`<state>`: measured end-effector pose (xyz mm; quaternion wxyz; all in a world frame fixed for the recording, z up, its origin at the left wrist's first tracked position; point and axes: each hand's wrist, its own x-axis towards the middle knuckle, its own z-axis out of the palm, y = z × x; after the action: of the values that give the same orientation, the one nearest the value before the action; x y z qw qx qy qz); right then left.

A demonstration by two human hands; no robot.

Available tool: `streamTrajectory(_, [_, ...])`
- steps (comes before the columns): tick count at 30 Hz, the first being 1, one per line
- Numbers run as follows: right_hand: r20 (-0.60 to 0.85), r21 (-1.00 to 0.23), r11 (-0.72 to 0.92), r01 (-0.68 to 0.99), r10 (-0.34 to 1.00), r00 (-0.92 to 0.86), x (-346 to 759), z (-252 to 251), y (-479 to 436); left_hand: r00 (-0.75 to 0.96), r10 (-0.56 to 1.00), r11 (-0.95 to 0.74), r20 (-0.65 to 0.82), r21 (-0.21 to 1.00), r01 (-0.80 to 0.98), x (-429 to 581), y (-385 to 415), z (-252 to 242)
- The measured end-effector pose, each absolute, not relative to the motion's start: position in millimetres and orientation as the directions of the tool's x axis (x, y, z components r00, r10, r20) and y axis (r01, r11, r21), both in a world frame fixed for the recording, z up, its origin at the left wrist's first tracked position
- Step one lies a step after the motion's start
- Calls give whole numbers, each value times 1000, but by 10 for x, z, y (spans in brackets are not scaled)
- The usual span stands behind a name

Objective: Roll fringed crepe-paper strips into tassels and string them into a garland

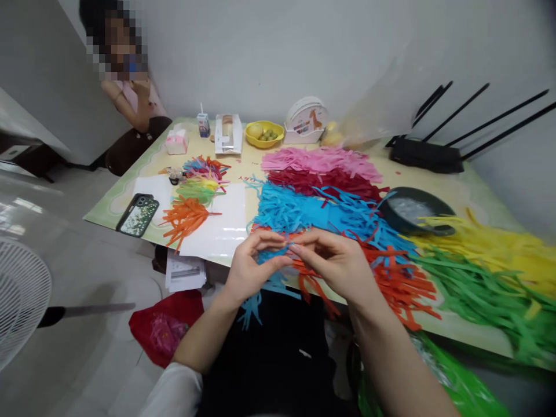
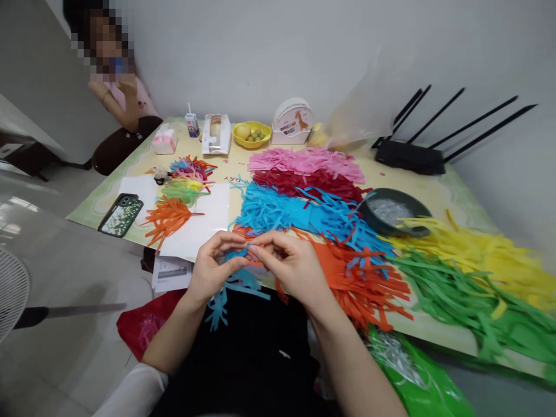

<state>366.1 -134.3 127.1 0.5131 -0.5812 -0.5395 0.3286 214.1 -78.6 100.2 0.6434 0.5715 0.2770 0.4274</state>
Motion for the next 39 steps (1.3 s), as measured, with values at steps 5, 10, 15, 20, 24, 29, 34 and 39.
streamTrajectory(5, [121,-962,60,267,968,221,3663,1384,-1293,357,919,-90,167,971,-223,2168,-740,925])
streamTrajectory(10, [212,-949,95,299,897,389,3584,1388,-1240,365,931,96,32,940,-327,2231,-725,796])
streamTrajectory(15, [215,-965,131,226,890,402,3448,1171,-1249,344,939,63,3,982,-179,2002,-654,673])
streamTrajectory(20, [68,-990,36,138,971,230,3568,805,-1393,-50,972,-202,228,929,310,873,-90,897])
streamTrajectory(24, [29,-972,-27,235,973,231,3756,614,-1374,100,831,-404,548,470,785,479,453,919])
streamTrajectory(29, [135,-827,11,563,974,180,4222,501,-1167,613,728,-682,307,422,598,970,840,339])
streamTrajectory(34, [211,-543,-159,825,925,317,5228,537,-874,596,792,-610,134,143,779,1007,1076,230])
streamTrajectory(39, [193,-402,-266,876,911,365,6015,555,-235,670,738,-660,77,-121,741,1506,948,868])
